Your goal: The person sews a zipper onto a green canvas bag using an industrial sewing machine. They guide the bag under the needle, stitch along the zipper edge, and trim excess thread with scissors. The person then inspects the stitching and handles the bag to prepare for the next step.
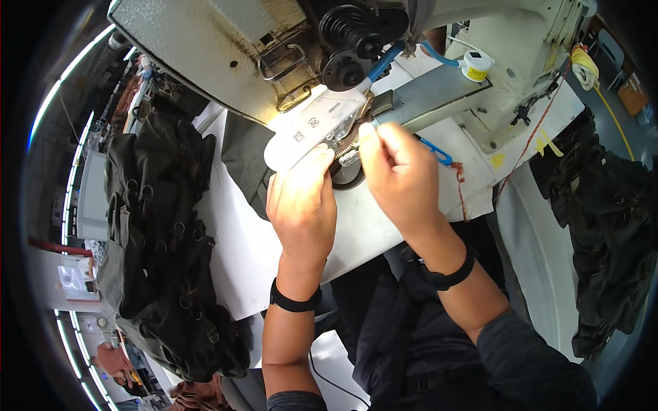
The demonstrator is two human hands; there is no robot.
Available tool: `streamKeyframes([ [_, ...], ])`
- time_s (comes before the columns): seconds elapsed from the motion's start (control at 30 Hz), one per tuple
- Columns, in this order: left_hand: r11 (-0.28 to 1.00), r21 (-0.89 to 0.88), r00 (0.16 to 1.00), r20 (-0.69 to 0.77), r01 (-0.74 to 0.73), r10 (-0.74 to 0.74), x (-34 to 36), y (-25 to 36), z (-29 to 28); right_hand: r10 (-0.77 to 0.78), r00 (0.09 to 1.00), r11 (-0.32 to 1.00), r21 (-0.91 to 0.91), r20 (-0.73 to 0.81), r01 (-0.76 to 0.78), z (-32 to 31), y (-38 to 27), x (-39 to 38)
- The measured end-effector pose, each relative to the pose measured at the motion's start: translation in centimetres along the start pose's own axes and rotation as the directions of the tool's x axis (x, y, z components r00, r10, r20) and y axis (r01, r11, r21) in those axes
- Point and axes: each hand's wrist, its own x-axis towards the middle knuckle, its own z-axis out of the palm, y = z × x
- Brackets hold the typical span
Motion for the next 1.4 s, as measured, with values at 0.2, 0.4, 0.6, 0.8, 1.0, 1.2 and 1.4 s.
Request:
streamKeyframes([
  [0.2, 1.0, 0.001, 1.0, -0.008, -0.013, 0.013, -0.2, -0.4, -0.1, 0.225, 0.89, 0.931, 0.181, 0.397, -0.316, -2.0, -1.6, 3.1],
  [0.4, 0.997, -0.01, 0.997, 0.037, -0.073, 0.074, 0.0, -1.0, -0.8, 0.198, 0.832, 0.831, 0.362, 0.518, -0.422, -2.3, -2.9, 5.0],
  [0.6, 0.998, 0.006, 0.996, 0.064, -0.058, 0.057, 0.5, -0.6, -1.3, 0.242, 0.847, 0.95, 0.064, 0.473, -0.307, -2.0, -2.1, 3.9],
  [0.8, 0.999, -0.047, 0.995, 0.096, -0.013, 0.018, 1.0, -1.2, -1.4, 0.137, 0.896, 0.983, 0.053, 0.422, -0.176, -1.4, -1.0, 3.8],
  [1.0, 0.996, 0.021, 0.992, 0.091, -0.085, 0.082, 1.0, -0.8, -1.5, 0.128, 0.88, 0.965, 0.148, 0.457, -0.217, -1.7, -0.8, 4.1],
  [1.2, 0.997, 0.033, 0.995, 0.085, -0.063, 0.06, 0.9, -0.8, -1.6, 0.105, 0.875, 0.985, 0.073, 0.472, -0.157, -1.4, -0.2, 4.0],
  [1.4, 0.998, 0.032, 0.993, 0.11, -0.05, 0.046, 1.1, -0.5, -1.3, 0.125, 0.894, 0.977, 0.101, 0.431, -0.185, -1.3, 0.0, 3.7],
])
